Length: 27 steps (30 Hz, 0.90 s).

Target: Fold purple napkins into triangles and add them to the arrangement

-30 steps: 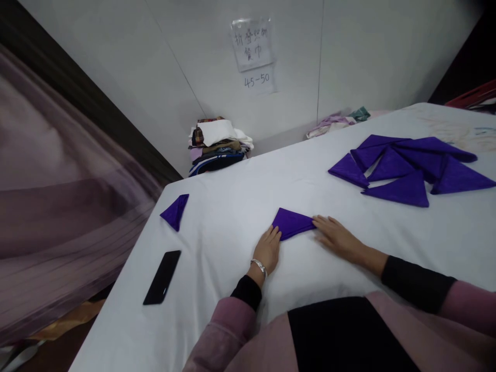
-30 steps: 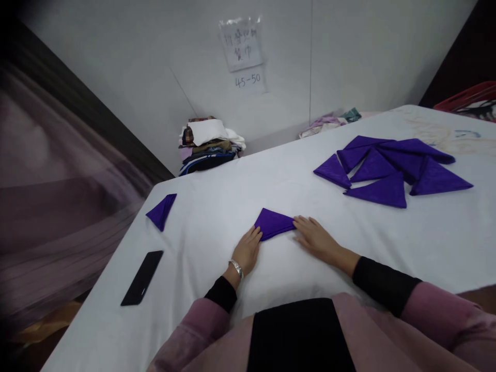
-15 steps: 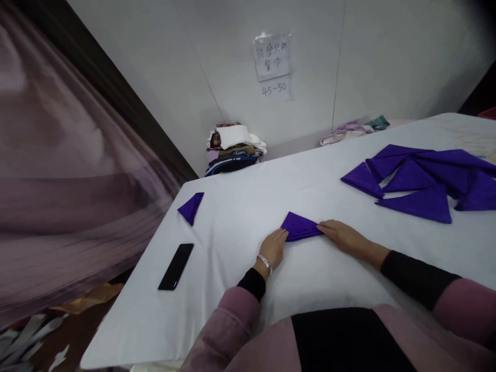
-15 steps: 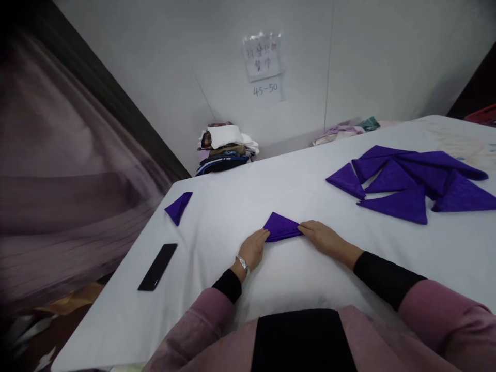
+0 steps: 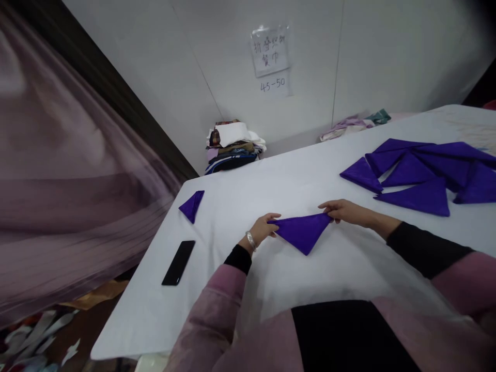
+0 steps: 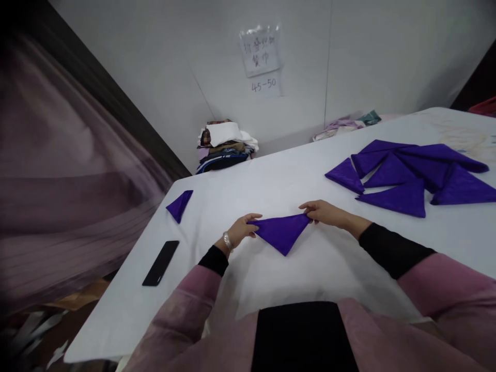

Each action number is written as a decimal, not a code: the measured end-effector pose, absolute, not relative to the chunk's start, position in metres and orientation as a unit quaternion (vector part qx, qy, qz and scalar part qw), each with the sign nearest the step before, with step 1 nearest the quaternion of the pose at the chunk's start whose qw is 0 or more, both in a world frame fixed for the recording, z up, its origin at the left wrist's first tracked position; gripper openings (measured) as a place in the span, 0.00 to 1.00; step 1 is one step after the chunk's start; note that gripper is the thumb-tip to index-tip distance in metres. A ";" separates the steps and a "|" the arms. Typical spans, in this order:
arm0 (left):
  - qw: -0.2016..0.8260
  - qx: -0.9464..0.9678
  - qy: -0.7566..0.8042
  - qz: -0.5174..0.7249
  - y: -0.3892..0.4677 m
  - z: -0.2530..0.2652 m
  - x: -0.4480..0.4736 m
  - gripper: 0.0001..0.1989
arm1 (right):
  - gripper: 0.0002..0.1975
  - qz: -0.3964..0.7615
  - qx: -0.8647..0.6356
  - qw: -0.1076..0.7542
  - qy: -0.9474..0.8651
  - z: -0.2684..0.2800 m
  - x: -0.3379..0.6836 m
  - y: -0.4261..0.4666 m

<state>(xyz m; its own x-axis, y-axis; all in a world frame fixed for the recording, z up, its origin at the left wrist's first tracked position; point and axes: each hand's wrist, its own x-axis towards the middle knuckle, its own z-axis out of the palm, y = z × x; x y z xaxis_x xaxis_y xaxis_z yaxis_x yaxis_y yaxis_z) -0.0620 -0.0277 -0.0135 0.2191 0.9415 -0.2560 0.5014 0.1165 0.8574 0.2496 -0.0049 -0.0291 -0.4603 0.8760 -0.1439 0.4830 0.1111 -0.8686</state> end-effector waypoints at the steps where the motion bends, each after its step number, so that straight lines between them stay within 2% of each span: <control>1: 0.454 0.620 0.599 0.225 -0.025 -0.023 -0.060 0.18 | 0.22 0.462 -0.491 0.203 -0.710 -0.038 0.247 -0.003; 4: 0.392 0.625 0.633 0.236 -0.023 -0.045 -0.053 0.16 | 0.20 0.428 -0.530 0.215 -0.699 -0.063 0.239 -0.001; 7: 0.301 0.646 0.648 0.270 -0.032 -0.052 -0.046 0.19 | 0.19 0.416 -0.537 0.257 -0.687 -0.076 0.238 -0.003; 10: 0.163 0.731 0.603 0.274 -0.053 -0.051 -0.035 0.17 | 0.18 0.404 -0.529 0.275 -0.693 -0.078 0.241 -0.005; 12: 0.100 0.797 0.542 0.246 -0.070 -0.053 -0.025 0.17 | 0.17 0.355 -0.537 0.267 -0.717 -0.075 0.243 -0.008; 15: 0.098 0.854 0.476 0.186 -0.091 -0.059 -0.012 0.20 | 0.18 0.206 -0.544 0.263 -0.770 -0.065 0.236 -0.018; 18: 0.115 0.865 0.466 0.146 -0.099 -0.064 -0.005 0.22 | 0.20 0.094 -0.478 0.277 -0.828 -0.058 0.216 -0.036; 22: 0.125 0.864 0.465 0.144 -0.098 -0.066 -0.006 0.23 | 0.25 0.090 -0.374 0.228 -0.895 -0.069 0.188 -0.057; 27: 0.114 0.811 0.534 0.209 -0.080 -0.066 -0.038 0.20 | 0.31 0.065 -0.399 0.193 -0.894 -0.099 0.187 -0.054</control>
<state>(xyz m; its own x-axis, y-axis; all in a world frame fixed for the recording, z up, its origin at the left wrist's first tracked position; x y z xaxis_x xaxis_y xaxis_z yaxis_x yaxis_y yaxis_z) -0.0378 -0.0801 -0.0662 0.3424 0.9141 0.2173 0.8187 -0.4037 0.4083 0.1866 -0.0544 -0.0991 -0.6073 0.7381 0.2940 0.6879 0.6737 -0.2701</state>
